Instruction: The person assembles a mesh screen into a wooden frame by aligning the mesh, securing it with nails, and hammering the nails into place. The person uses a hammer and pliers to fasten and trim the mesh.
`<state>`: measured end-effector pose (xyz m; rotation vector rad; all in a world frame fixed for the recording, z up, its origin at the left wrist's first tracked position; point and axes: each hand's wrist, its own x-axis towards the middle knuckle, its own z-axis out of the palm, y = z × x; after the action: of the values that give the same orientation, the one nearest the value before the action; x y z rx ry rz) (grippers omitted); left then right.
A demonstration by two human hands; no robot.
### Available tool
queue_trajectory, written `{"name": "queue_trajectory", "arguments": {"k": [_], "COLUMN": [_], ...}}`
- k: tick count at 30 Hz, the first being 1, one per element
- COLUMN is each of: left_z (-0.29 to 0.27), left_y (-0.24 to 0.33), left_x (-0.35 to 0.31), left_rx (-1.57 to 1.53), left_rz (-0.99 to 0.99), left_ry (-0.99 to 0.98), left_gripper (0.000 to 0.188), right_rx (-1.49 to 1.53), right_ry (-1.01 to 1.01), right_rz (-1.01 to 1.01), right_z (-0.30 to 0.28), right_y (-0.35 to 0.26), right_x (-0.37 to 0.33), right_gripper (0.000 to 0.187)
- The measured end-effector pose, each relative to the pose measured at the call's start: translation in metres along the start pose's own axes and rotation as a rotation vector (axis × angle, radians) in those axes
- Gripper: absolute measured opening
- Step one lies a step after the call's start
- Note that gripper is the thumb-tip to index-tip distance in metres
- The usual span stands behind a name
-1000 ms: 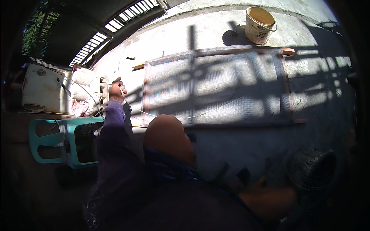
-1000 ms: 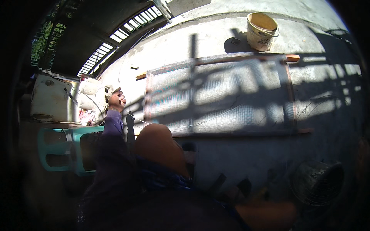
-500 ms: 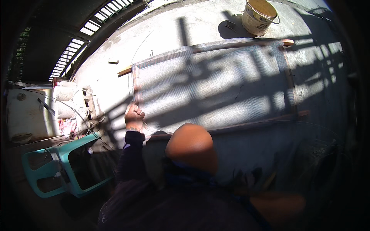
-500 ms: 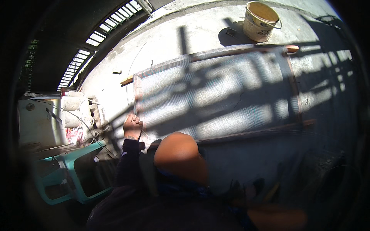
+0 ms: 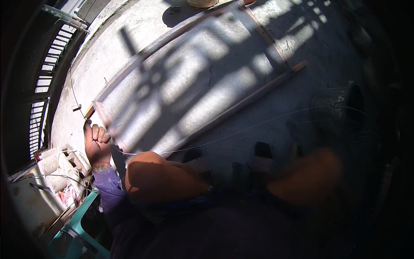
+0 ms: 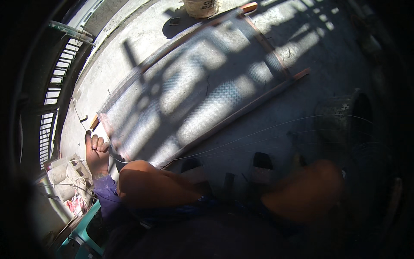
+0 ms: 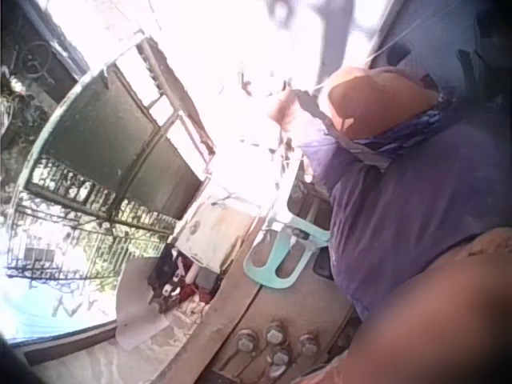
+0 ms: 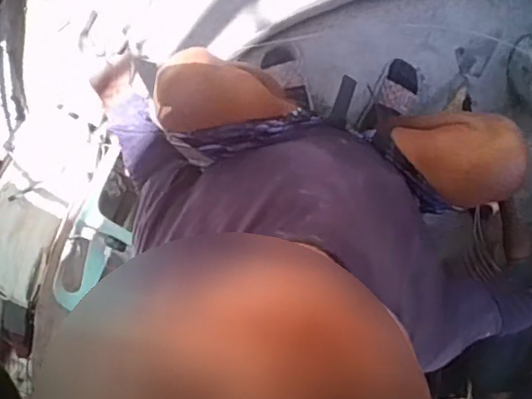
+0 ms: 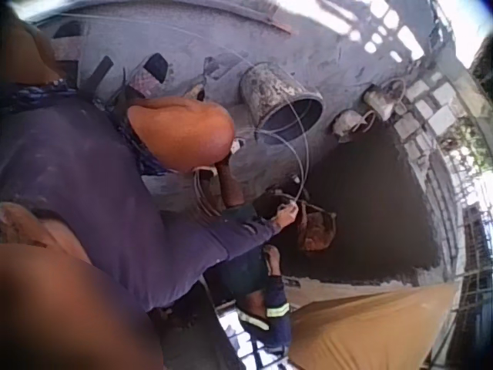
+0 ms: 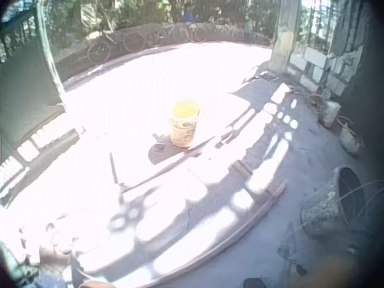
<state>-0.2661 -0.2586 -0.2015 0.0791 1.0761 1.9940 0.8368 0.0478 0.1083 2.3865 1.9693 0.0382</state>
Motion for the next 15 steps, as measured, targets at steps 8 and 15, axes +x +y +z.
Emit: {"name": "queue_trajectory", "arguments": {"k": [8, 15], "left_z": [0.006, 0.016], "left_y": [-0.027, -0.046], "left_x": [-0.028, -0.093], "left_rx": [0.219, 0.100], "left_rz": [-0.268, -0.244], "left_ry": [-0.131, -0.063], "left_gripper": [0.017, 0.017], "right_rx": [-0.450, 0.067], "right_ry": [-0.495, 0.335], "right_rz": [-0.105, -0.391], "right_z": [0.007, 0.036], "right_y": [0.008, -0.301], "right_x": [0.009, 0.106], "right_gripper": [0.034, 0.041]}}
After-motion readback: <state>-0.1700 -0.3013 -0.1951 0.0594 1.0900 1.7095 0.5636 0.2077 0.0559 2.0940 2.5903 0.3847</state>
